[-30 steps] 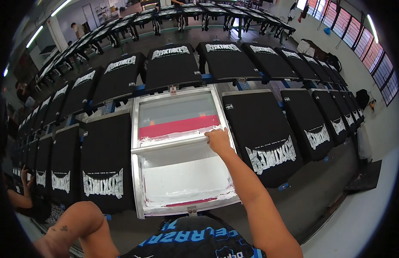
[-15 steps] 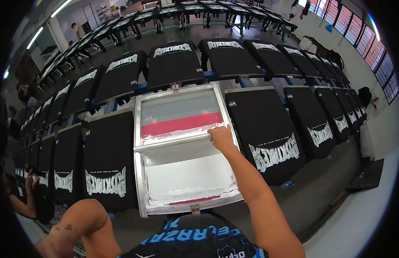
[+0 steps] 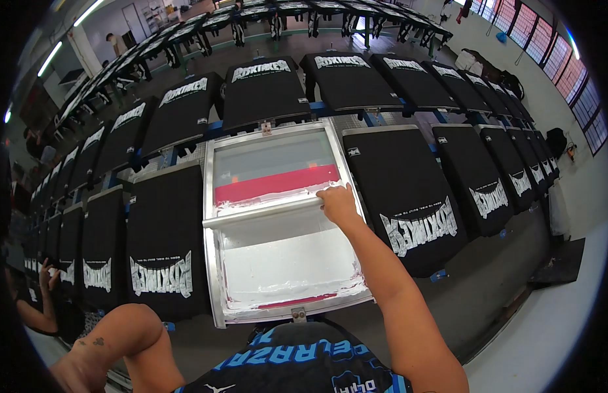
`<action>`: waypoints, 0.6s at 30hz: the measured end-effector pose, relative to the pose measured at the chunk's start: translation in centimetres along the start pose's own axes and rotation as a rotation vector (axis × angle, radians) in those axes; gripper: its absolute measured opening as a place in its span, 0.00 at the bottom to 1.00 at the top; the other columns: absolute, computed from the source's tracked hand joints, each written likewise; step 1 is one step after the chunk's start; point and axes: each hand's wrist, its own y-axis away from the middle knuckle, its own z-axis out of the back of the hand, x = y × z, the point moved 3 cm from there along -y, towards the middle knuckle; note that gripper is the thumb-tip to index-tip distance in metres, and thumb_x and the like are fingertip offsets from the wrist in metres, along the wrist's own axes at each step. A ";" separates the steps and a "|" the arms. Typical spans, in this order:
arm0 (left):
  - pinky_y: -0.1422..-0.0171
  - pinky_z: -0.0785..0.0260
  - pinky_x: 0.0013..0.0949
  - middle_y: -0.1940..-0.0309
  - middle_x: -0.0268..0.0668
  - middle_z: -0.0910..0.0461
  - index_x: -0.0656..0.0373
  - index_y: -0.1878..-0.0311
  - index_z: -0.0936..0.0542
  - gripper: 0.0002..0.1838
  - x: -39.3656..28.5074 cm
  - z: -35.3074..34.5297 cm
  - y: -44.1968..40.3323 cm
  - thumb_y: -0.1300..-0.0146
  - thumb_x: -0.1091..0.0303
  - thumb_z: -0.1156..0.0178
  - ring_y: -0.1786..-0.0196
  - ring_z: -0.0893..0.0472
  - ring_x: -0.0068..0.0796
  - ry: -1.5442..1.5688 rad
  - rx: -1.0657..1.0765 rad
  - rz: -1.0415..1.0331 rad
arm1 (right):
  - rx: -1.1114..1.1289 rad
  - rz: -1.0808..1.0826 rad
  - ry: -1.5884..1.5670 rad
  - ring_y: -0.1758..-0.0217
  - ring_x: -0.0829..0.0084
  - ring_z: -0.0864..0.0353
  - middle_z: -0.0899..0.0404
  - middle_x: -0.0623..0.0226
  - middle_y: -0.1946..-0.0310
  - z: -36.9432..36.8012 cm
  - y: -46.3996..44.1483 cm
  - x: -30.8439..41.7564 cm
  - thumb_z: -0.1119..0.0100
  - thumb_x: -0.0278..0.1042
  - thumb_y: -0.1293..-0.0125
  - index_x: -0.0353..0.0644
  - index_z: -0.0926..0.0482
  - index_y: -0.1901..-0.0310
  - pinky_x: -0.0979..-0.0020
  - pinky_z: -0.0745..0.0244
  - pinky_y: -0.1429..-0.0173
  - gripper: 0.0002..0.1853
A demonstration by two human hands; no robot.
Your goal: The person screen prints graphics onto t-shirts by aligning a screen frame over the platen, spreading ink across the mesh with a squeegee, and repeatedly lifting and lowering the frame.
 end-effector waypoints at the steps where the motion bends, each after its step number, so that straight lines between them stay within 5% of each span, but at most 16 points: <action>1: 0.59 0.21 0.25 0.69 0.30 0.16 0.55 0.61 0.16 0.13 0.0 0.0 0.2 0.45 0.85 0.40 0.68 0.17 0.21 -0.002 0.007 -0.009 | 0.004 0.001 0.000 0.50 0.61 0.19 0.16 0.65 0.59 0.0 -0.1 0.0 0.30 0.37 0.46 0.56 0.17 0.51 0.45 0.40 0.31 0.18; 6: 0.53 0.20 0.26 0.58 0.36 0.14 0.45 0.44 0.18 0.20 0.3 1.8 5.2 0.40 0.72 0.34 0.61 0.14 0.26 -0.107 -0.112 -0.181 | -0.032 0.033 0.028 0.50 0.62 0.18 0.16 0.65 0.59 -0.9 -0.4 -0.7 0.31 0.39 0.46 0.57 0.17 0.51 0.45 0.38 0.34 0.18; 7: 0.63 0.23 0.34 0.66 0.38 0.17 0.58 0.64 0.20 0.17 -2.8 3.3 12.2 0.32 0.54 0.47 0.64 0.16 0.28 -0.149 -0.296 -0.169 | -0.009 0.014 0.006 0.50 0.60 0.18 0.16 0.65 0.59 -0.5 -0.4 -0.6 0.32 0.39 0.45 0.56 0.17 0.50 0.46 0.37 0.35 0.18; 8: 0.63 0.23 0.34 0.66 0.38 0.17 0.58 0.64 0.20 0.17 -0.6 2.3 12.9 0.32 0.54 0.47 0.64 0.16 0.28 -0.154 -0.330 -0.117 | -0.016 0.020 -0.020 0.51 0.59 0.19 0.16 0.64 0.59 -0.9 -0.6 -1.0 0.32 0.38 0.45 0.55 0.17 0.50 0.46 0.36 0.36 0.18; 9: 0.56 0.23 0.32 0.62 0.40 0.17 0.60 0.59 0.19 0.09 4.4 2.5 12.4 0.39 0.67 0.41 0.61 0.17 0.29 -0.420 -0.525 0.203 | -0.039 0.025 -0.021 0.51 0.59 0.18 0.16 0.63 0.59 -0.2 -0.3 -0.6 0.33 0.37 0.46 0.55 0.17 0.50 0.47 0.35 0.37 0.18; 10: 0.49 0.24 0.31 0.59 0.41 0.17 0.63 0.54 0.19 0.14 8.4 4.0 13.5 0.46 0.79 0.34 0.57 0.17 0.29 -0.685 -0.696 0.528 | -0.089 0.051 -0.042 0.52 0.60 0.18 0.16 0.63 0.59 -0.1 -0.2 -0.6 0.33 0.37 0.46 0.54 0.17 0.51 0.47 0.35 0.39 0.18; 11: 0.44 0.25 0.33 0.51 0.42 0.18 0.65 0.49 0.21 0.20 11.0 5.7 16.5 0.45 0.76 0.30 0.50 0.18 0.31 -0.897 -0.510 0.968 | -0.034 0.015 -0.063 0.51 0.60 0.18 0.16 0.63 0.59 0.3 -0.3 -0.5 0.32 0.36 0.46 0.53 0.17 0.52 0.47 0.35 0.39 0.18; 12: 0.45 0.26 0.31 0.55 0.40 0.17 0.64 0.50 0.20 0.25 13.8 6.3 19.2 0.54 0.73 0.26 0.54 0.17 0.34 -1.063 -0.410 1.040 | -0.082 0.052 -0.042 0.51 0.60 0.18 0.16 0.63 0.59 1.0 0.0 -0.1 0.31 0.36 0.47 0.52 0.17 0.53 0.48 0.34 0.41 0.17; 13: 0.41 0.28 0.36 0.48 0.43 0.20 0.60 0.47 0.20 0.28 16.4 6.5 22.2 0.56 0.72 0.25 0.46 0.20 0.41 -1.063 -0.320 1.151 | -0.098 0.053 0.000 0.51 0.60 0.18 0.16 0.63 0.59 1.0 0.0 -0.1 0.31 0.35 0.47 0.50 0.17 0.54 0.50 0.33 0.42 0.17; 17: 0.30 0.39 0.44 0.38 0.45 0.28 0.53 0.37 0.26 0.38 22.7 5.6 31.5 0.57 0.69 0.25 0.32 0.32 0.45 -1.230 0.041 1.391 | -0.087 0.091 -0.008 0.52 0.60 0.18 0.16 0.64 0.60 1.5 -0.4 0.2 0.30 0.36 0.47 0.49 0.17 0.55 0.53 0.31 0.45 0.16; 18: 0.34 0.37 0.46 0.41 0.43 0.25 0.52 0.39 0.25 0.37 23.7 5.5 32.7 0.57 0.68 0.25 0.36 0.29 0.44 -1.290 0.066 1.351 | -0.069 0.089 -0.009 0.52 0.60 0.18 0.16 0.64 0.61 1.4 -0.4 0.1 0.30 0.36 0.47 0.49 0.17 0.56 0.54 0.31 0.46 0.15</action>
